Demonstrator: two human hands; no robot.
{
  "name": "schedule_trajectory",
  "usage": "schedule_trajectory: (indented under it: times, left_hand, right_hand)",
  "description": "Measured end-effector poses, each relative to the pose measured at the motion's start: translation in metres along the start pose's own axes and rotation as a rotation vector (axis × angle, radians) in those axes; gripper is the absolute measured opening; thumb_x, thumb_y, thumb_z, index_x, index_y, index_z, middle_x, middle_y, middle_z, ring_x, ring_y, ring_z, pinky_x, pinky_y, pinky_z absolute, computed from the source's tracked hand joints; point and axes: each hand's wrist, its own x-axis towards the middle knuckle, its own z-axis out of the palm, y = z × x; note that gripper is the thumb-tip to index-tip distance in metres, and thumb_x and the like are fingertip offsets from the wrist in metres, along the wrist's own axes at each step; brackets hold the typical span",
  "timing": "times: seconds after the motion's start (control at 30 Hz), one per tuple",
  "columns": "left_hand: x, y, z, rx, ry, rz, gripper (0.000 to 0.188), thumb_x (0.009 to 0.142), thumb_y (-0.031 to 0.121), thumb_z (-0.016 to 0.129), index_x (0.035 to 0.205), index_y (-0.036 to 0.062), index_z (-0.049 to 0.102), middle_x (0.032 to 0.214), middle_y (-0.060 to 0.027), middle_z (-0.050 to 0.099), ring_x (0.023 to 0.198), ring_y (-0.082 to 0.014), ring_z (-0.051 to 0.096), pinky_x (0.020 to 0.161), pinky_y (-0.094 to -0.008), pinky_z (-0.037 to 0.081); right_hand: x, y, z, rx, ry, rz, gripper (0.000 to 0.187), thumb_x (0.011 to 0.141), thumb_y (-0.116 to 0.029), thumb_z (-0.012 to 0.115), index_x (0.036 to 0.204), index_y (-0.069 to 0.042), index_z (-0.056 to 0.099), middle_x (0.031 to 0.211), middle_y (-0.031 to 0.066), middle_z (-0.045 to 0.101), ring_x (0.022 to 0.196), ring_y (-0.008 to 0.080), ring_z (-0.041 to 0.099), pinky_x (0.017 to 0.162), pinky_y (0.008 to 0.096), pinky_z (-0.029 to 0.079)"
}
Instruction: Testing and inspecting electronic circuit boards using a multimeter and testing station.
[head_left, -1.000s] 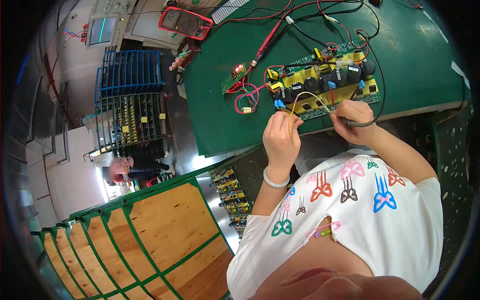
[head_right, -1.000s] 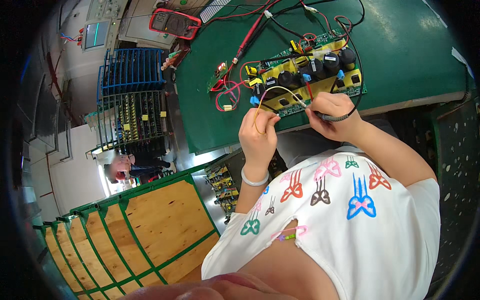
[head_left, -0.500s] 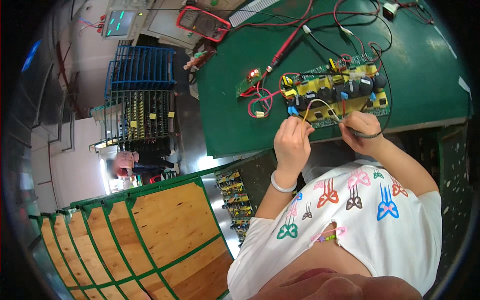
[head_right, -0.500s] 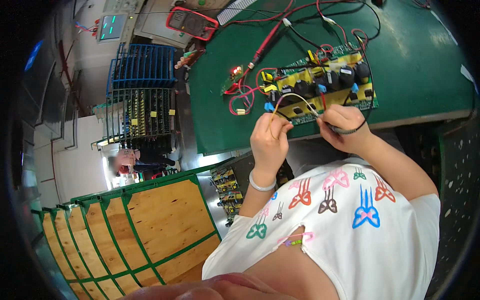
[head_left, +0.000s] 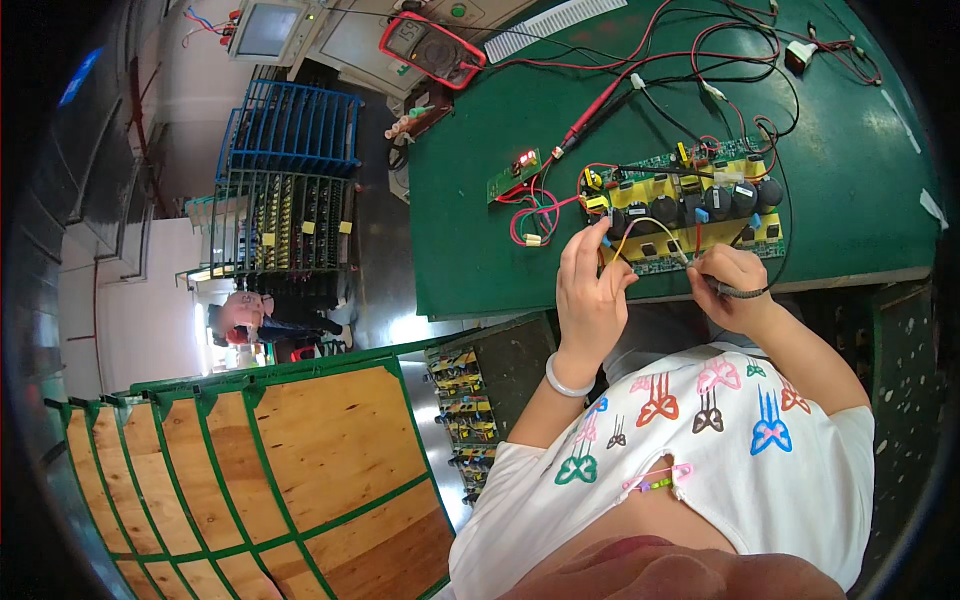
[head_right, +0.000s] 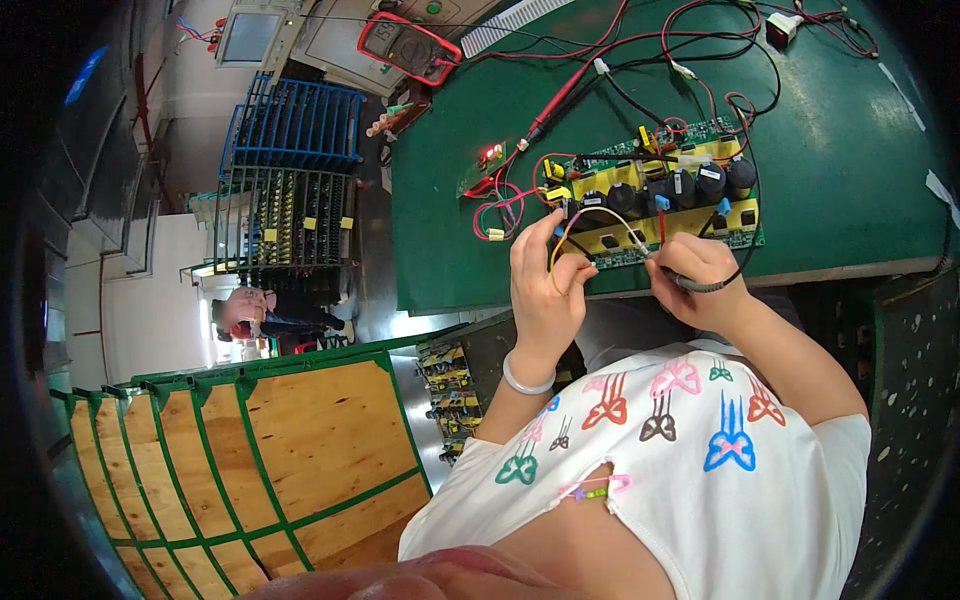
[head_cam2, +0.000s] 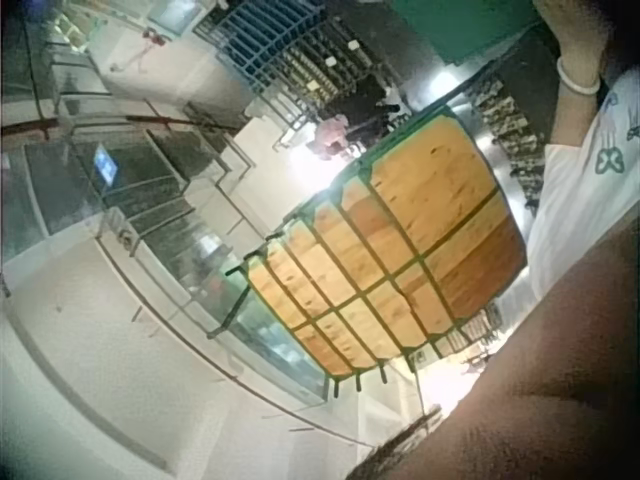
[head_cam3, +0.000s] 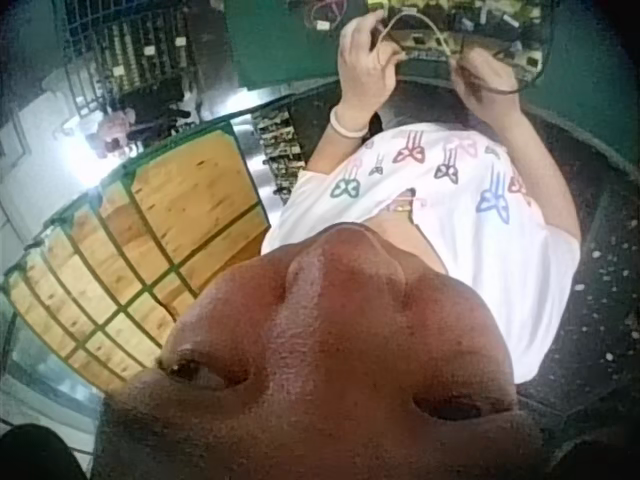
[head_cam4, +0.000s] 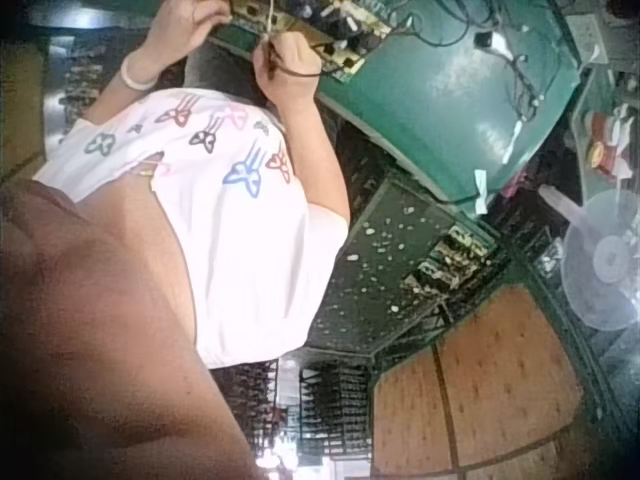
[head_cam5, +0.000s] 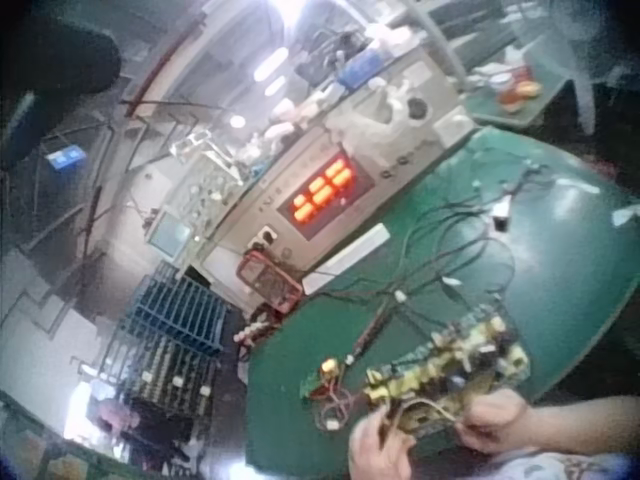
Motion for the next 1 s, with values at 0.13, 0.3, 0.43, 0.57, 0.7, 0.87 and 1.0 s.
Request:
schedule_trajectory:
  times: [0.13, 0.3, 0.43, 0.57, 0.7, 0.87, 1.0]
  left_hand:
    - [0.0, -0.001, -0.001, 0.017, -0.03, 0.004, 0.014, 0.076, 0.002, 0.078, 0.078, 0.0014, 0.064, 0.143, -0.0151, 0.055, 0.129, -0.0361, 0.054, 0.1, -0.0447, 0.048]
    - [0.0, -0.002, -0.001, -0.006, -0.041, -0.008, 0.018, 0.071, 0.002, 0.08, 0.081, 0.0011, 0.065, 0.14, -0.017, 0.058, 0.123, -0.0389, 0.056, 0.101, -0.0474, 0.047]
    - [0.002, -0.001, -0.001, 0.001, -0.046, -0.013, 0.016, 0.071, 0.002, 0.08, 0.08, 0.0004, 0.067, 0.14, -0.0164, 0.058, 0.123, -0.0373, 0.056, 0.1, -0.0464, 0.047]
    - [0.002, -0.002, -0.001, -0.008, -0.054, -0.018, 0.015, 0.073, 0.002, 0.079, 0.081, -0.0003, 0.067, 0.14, -0.0156, 0.058, 0.124, -0.0366, 0.056, 0.099, -0.0457, 0.048]
    - [0.001, -0.002, 0.001, -0.014, -0.041, -0.017, 0.015, 0.073, 0.003, 0.079, 0.08, -0.0003, 0.067, 0.14, -0.0156, 0.058, 0.123, -0.0364, 0.057, 0.098, -0.0453, 0.048]
    - [0.001, -0.002, 0.001, -0.015, -0.05, -0.023, 0.015, 0.073, 0.003, 0.08, 0.08, -0.0002, 0.066, 0.14, -0.015, 0.057, 0.123, -0.0362, 0.057, 0.098, -0.0452, 0.048]
    - [0.001, -0.001, 0.001, -0.014, -0.056, -0.035, 0.015, 0.074, 0.003, 0.079, 0.08, -0.0001, 0.066, 0.141, -0.0153, 0.057, 0.123, -0.0363, 0.057, 0.098, -0.0453, 0.048]
  right_hand:
    - [0.031, -0.009, -0.014, 0.032, 0.105, -0.019, 0.013, 0.082, 0.004, 0.073, 0.088, -0.002, 0.063, 0.072, 0.011, 0.058, 0.057, 0.0266, 0.059, 0.052, 0.0356, 0.045]
    - [0.088, -0.006, -0.027, -0.005, 0.059, 0.223, 0.01, 0.093, -0.004, 0.071, 0.093, 0.0, 0.062, 0.077, 0.0099, 0.064, 0.063, 0.0203, 0.061, 0.059, 0.0317, 0.049]
    - [0.119, 0.007, -0.019, -0.034, -0.005, 0.328, 0.015, 0.095, -0.013, 0.07, 0.094, 0.0, 0.061, 0.071, 0.0061, 0.061, 0.062, 0.0155, 0.057, 0.059, 0.0305, 0.046]
    - [0.13, 0.026, -0.002, -0.112, -0.008, 0.452, 0.02, 0.096, -0.018, 0.069, 0.092, 0.0, 0.06, 0.067, 0.0051, 0.059, 0.06, 0.0129, 0.052, 0.058, 0.0303, 0.043]
    - [0.124, 0.038, -0.003, -0.089, 0.001, 0.471, 0.022, 0.094, -0.017, 0.069, 0.091, 0.003, 0.063, 0.071, 0.0153, 0.066, 0.064, 0.0288, 0.065, 0.064, 0.0393, 0.051]
    - [0.123, 0.041, 0.0, -0.233, -0.052, 0.451, 0.022, 0.092, -0.015, 0.067, 0.087, 0.005, 0.06, 0.076, 0.0211, 0.067, 0.073, 0.0392, 0.067, 0.07, 0.0462, 0.052]
    - [0.122, 0.043, 0.001, -0.255, -0.081, 0.475, 0.022, 0.092, -0.015, 0.066, 0.087, 0.005, 0.059, 0.078, 0.0233, 0.066, 0.077, 0.0435, 0.065, 0.072, 0.0481, 0.052]
